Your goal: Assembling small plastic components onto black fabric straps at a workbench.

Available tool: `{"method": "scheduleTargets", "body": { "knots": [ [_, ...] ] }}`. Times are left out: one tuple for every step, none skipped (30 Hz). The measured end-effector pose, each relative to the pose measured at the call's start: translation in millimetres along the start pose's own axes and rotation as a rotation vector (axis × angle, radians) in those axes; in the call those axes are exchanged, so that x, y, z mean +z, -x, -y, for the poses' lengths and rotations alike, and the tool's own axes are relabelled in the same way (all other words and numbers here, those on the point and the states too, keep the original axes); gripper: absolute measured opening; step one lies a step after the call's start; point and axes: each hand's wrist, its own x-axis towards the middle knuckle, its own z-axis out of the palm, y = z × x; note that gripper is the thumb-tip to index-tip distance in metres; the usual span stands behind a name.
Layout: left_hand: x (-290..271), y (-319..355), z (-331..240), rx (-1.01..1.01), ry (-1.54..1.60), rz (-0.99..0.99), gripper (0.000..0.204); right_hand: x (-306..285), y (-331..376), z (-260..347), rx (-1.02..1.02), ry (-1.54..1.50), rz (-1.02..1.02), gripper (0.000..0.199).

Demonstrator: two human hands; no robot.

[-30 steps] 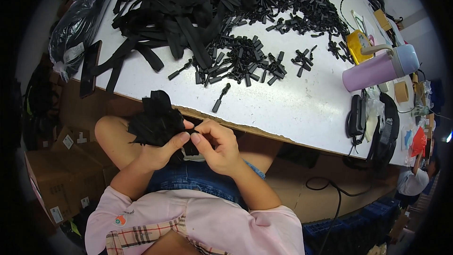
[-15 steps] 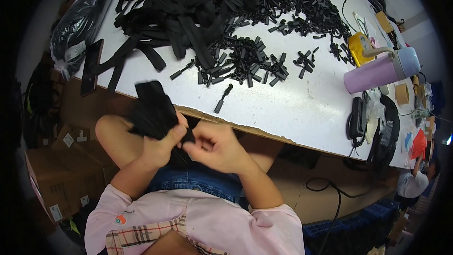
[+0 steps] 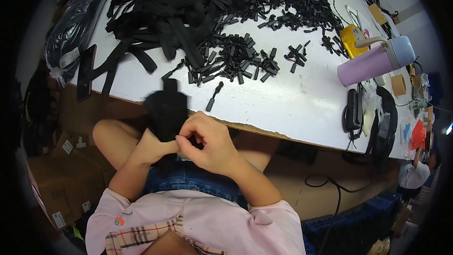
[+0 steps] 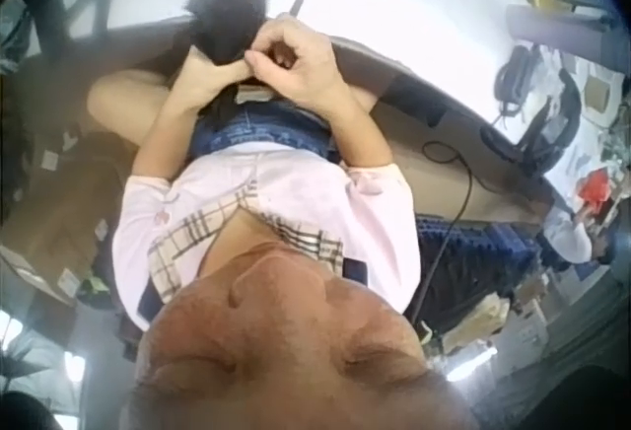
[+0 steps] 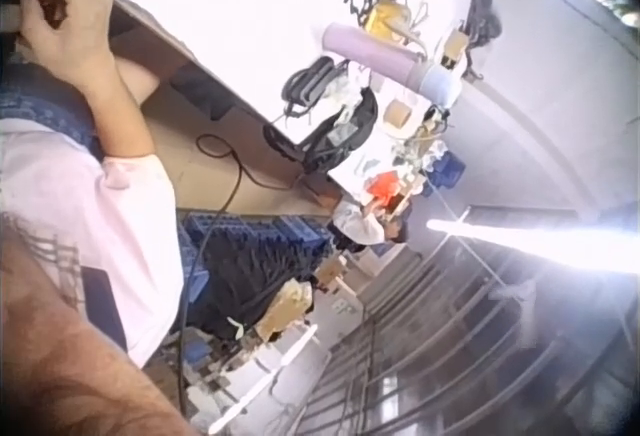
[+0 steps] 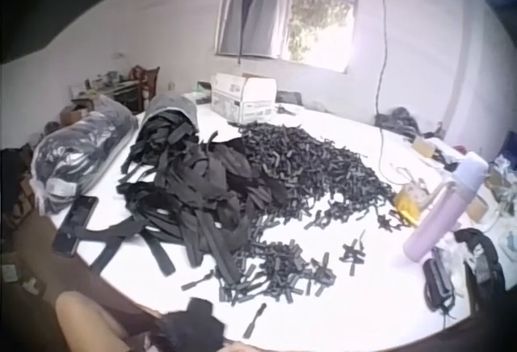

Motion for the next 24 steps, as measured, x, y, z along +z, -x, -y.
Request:
{"method": "scheduleTargets", "body": {
  "knots": [
    [-0.4,2.0,-1.9,-0.051,0.070,-0.048,0.020,-1.1,4.1,-0.3,0.171,-0.185,0.000,0.011],
    [-0.6,1.6,-2.9,-0.014,0.175,-0.032,0.021,-0.4,5.1,-1.3,0.174,-0.183,-0.003,0.011],
    [-0.8,2.3,-2.8,0.014,0.191,-0.023,0.020,1.0,5.6,-1.4,0.272,-0.383,-0.051,0.009],
    [-0.5,3.2,-2.5,0.043,0.207,-0.015,0.018,1.9,6.1,-1.1,0.368,-0.584,-0.099,0.007],
    [0.5,3.9,-0.8,0.043,0.208,-0.010,0.018,1.2,5.3,3.1,0.411,-0.658,-0.088,0.007],
    [1.8,4.2,2.0,0.072,0.223,-0.034,0.017,2.5,6.2,2.7,0.411,-0.657,-0.088,0.007],
    [2.7,4.0,3.5,0.101,0.238,-0.059,0.015,5.1,8.2,2.0,0.367,-0.567,-0.087,0.004],
    [3.1,3.5,3.3,0.103,0.239,-0.059,0.015,6.4,9.2,1.1,0.323,-0.477,-0.086,0.003],
    [3.5,3.9,2.4,0.108,0.198,-0.049,0.014,6.3,9.0,0.9,0.322,-0.478,-0.086,0.003],
    [3.8,4.2,1.5,0.114,0.157,-0.040,0.013,6.1,8.3,0.6,0.262,-0.436,-0.106,0.003],
    [4.6,5.0,0.8,0.114,0.156,-0.041,0.013,6.2,8.0,0.2,0.202,-0.394,-0.126,0.003],
    [5.4,5.4,0.9,0.160,0.081,-0.056,0.013,7.7,9.6,-3.2,0.202,-0.392,-0.126,0.003],
    [5.7,5.6,0.9,0.207,0.006,-0.072,0.015,10.3,12.2,-8.5,0.269,-0.553,-0.136,0.002],
    [-3.8,0.1,14.9,0.631,-0.447,-0.078,0.016,11.7,13.5,-11.2,0.337,-0.714,-0.145,0.005],
    [-2.9,0.7,12.2,0.664,-0.414,-0.035,0.016,10.8,12.4,-10.4,0.336,-0.713,-0.144,0.005],
    [-1.9,1.5,8.9,0.697,-0.379,0.008,0.016,8.6,10.5,-8.9,0.489,-0.815,-0.106,0.005],
    [-3.4,-0.1,7.2,0.714,-0.393,0.050,0.015,5.9,7.9,-7.0,0.643,-0.914,-0.068,0.006],
    [0.1,-0.5,2.1,0.664,-0.489,-0.005,0.016,2.9,2.3,-6.0,0.644,-0.913,-0.066,0.006],
    [3.6,0.7,2.7,0.377,-0.077,-0.056,0.015,-1.0,-7.0,-3.2,0.321,-0.367,-0.090,0.010],
    [6.3,2.0,3.4,0.082,0.331,-0.103,0.014,-5.7,-16.9,-2.8,-0.009,0.175,-0.109,0.015],
    [5.2,-0.9,-1.8,0.057,0.419,-0.121,0.018,-11.2,-30.8,-5.6,-0.126,0.578,-0.201,0.020],
    [3.8,-1.6,-3.1,-0.006,0.464,-0.131,0.019,-19.9,-42.7,-7.6,-0.242,0.993,-0.302,0.025],
    [4.8,-2.3,-4.3,-0.020,0.485,-0.134,0.019,-25.8,-44.7,-15.4,-0.121,1.038,-0.302,0.029],
    [4.3,-3.7,-4.4,-0.033,0.507,-0.143,0.019,-30.1,-42.4,-20.9,-0.124,1.040,-0.303,0.029]
  ]
}}
